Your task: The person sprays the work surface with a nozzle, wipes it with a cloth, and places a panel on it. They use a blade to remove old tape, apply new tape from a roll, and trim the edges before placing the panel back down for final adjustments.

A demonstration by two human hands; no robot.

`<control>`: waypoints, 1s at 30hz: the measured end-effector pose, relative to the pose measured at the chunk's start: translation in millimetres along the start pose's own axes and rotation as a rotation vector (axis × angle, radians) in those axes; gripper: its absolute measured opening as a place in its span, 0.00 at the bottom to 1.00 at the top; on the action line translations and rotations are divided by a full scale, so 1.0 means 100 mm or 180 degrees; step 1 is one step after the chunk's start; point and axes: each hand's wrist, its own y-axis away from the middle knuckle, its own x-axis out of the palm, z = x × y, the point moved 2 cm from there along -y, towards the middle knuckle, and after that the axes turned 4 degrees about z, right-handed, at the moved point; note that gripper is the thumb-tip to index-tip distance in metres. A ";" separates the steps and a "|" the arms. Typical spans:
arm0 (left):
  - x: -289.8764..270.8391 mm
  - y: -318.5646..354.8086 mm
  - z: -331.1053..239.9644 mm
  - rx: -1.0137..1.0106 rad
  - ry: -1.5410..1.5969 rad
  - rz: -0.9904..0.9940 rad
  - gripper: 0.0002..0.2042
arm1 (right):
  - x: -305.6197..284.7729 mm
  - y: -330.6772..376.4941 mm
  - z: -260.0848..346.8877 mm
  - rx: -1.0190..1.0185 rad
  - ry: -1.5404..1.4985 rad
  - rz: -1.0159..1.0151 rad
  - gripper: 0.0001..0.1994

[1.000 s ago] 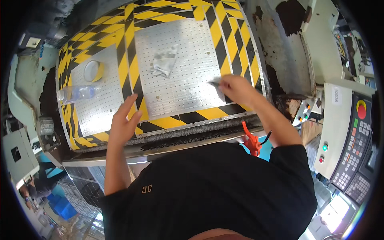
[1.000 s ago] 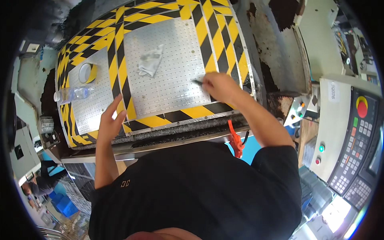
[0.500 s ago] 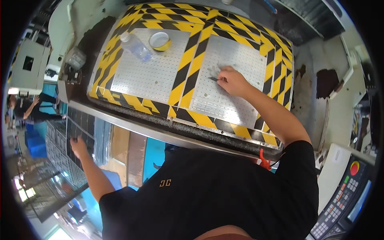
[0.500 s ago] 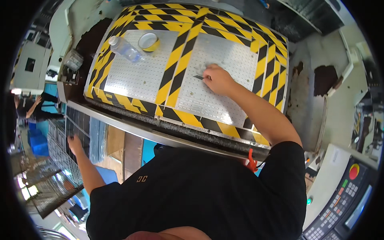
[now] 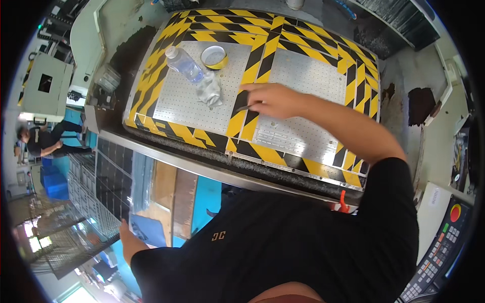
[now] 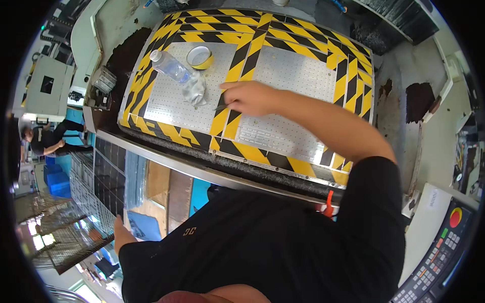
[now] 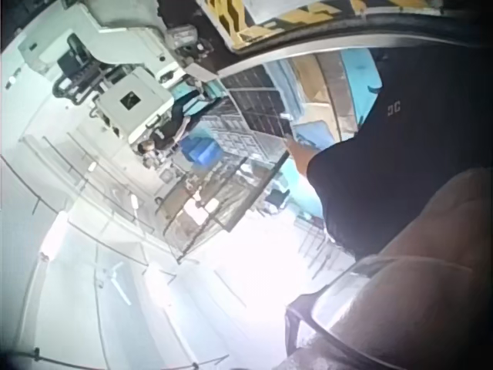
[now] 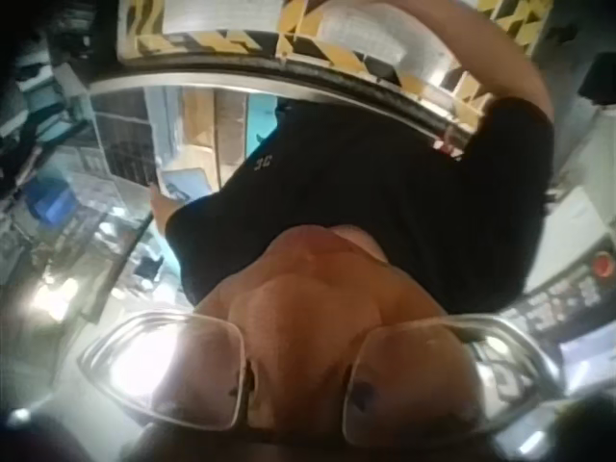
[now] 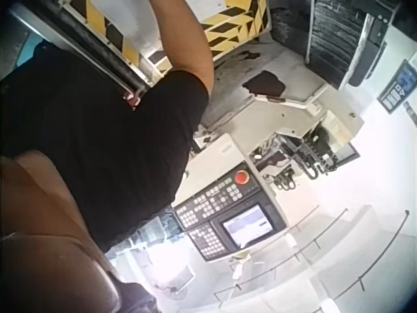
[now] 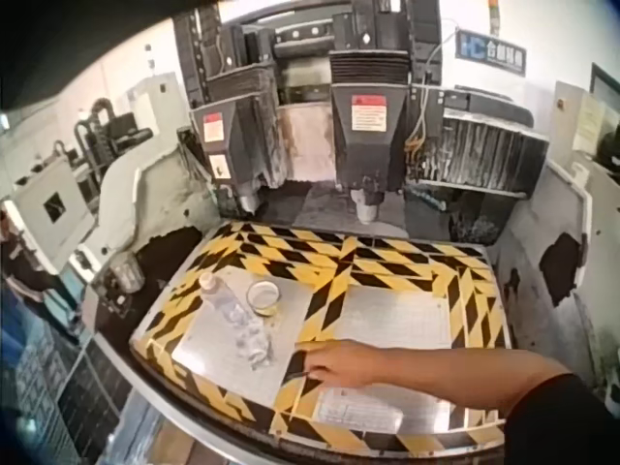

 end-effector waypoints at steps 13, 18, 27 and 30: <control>-1.41 0.22 -0.96 0.1549 0.3775 0.2435 0.13 | -0.88 2.50 -0.22 0.2259 -0.1826 -0.2855 0.09; -0.50 1.91 -2.32 0.2208 0.4384 0.1795 0.18 | -0.88 2.63 0.25 0.1587 -0.2718 -0.3893 0.08; 2.41 4.36 -2.48 0.2480 0.1491 0.4592 0.23 | -0.76 2.41 0.79 0.0047 -0.4205 -0.2944 0.07; 2.98 5.01 -2.27 0.1617 0.1449 0.5969 0.16 | -0.33 2.59 0.38 0.1712 -0.4173 -0.3868 0.06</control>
